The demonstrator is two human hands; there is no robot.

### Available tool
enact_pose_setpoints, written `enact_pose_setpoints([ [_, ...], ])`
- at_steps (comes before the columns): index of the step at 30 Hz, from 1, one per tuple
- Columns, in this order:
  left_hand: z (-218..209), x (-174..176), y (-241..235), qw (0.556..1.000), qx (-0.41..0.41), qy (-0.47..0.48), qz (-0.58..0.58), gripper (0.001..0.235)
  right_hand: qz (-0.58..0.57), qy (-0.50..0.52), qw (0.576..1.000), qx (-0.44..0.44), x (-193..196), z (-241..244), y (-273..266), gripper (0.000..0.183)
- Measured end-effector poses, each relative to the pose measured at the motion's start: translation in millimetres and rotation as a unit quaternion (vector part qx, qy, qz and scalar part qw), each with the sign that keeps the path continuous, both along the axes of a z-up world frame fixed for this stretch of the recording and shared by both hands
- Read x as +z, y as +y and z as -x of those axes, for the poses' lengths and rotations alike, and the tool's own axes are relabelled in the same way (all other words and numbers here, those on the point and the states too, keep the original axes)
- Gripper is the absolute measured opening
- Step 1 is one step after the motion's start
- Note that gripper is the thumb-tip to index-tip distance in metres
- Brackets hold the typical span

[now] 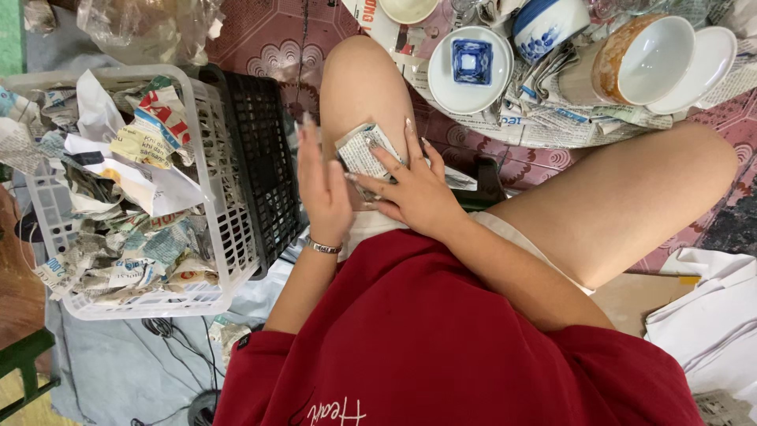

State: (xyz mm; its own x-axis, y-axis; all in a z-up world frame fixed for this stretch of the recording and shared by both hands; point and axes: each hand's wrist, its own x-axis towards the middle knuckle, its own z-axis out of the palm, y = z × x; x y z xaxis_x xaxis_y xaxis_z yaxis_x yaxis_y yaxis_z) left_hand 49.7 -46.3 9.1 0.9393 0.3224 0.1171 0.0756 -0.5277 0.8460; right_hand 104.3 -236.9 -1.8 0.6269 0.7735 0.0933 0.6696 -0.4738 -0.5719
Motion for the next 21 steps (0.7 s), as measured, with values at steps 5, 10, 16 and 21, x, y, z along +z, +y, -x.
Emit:
enact_pose_setpoints([
  [5,-26,21,-3,0.953,-0.224,0.035,-0.203,0.044,0.017,0.073,0.997,0.027,2,0,-3,0.044],
  [10,-51,21,-10,0.932,-0.269,0.05,-0.237,0.054,0.013,0.091,0.994,0.052,7,7,-17,0.052],
  [16,-50,13,-11,0.923,-0.227,0.033,-0.308,0.05,-0.054,0.12,0.987,0.095,0,7,-52,0.047],
  [21,-51,19,-24,0.923,-0.217,0.046,-0.314,0.063,-0.208,0.243,0.937,-0.141,-13,0,-64,0.028],
])
